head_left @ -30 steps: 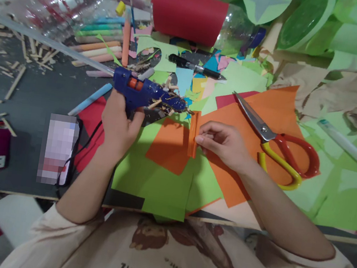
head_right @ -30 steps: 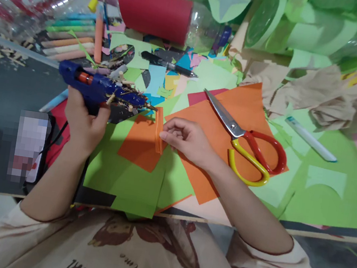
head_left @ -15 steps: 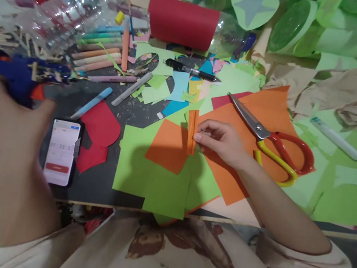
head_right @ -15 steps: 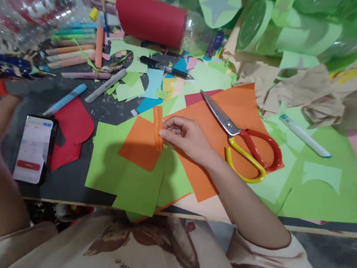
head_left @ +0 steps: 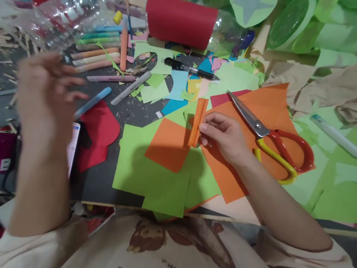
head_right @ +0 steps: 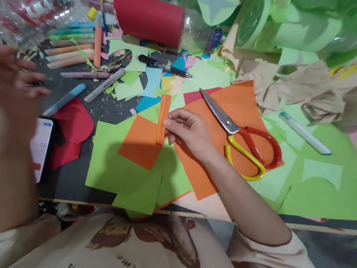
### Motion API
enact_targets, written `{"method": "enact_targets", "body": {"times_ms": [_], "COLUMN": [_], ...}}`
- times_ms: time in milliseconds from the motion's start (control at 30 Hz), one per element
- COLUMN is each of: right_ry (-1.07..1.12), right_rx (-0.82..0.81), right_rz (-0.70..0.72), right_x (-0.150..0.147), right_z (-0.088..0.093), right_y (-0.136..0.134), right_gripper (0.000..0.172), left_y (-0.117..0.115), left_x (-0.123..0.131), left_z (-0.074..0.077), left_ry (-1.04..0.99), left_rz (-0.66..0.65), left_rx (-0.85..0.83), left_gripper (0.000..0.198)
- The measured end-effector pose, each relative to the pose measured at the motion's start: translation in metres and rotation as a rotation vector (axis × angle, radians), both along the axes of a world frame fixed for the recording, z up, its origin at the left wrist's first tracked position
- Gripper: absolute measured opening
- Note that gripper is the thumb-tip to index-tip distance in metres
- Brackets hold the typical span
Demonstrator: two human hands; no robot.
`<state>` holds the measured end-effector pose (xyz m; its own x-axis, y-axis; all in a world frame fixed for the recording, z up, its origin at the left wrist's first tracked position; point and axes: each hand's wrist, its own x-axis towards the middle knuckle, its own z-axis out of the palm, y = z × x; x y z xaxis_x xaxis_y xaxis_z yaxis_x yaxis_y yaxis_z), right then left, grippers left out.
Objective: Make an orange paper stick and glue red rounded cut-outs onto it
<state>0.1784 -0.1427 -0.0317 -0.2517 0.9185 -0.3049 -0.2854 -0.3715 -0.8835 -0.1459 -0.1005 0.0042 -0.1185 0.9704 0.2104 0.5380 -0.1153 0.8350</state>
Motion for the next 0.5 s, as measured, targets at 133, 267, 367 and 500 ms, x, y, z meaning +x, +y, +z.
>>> {"method": "enact_targets", "body": {"times_ms": [133, 267, 367, 500], "right_ry": [-0.009, -0.042, -0.057, -0.083], "right_rx": [0.019, 0.061, 0.084, 0.101], "right_rz": [-0.011, -0.007, -0.003, 0.006], "right_x": [-0.001, -0.002, -0.003, -0.003], "right_z": [-0.002, 0.0, 0.002, -0.001], "right_y": [-0.001, -0.002, -0.003, -0.004], "right_gripper": [0.039, 0.038, 0.038, 0.037], "left_y": [-0.031, -0.048, -0.049, -0.05], "left_x": [0.11, 0.154, 0.153, 0.15], "left_z": [-0.003, -0.02, -0.033, -0.039], "left_ry": [-0.791, -1.076, -1.131, -1.099], "left_rz": [-0.275, -0.394, -0.411, -0.412], "left_rx": [-0.478, -0.613, -0.593, -0.606], "left_gripper": [0.036, 0.034, 0.039, 0.038]}}
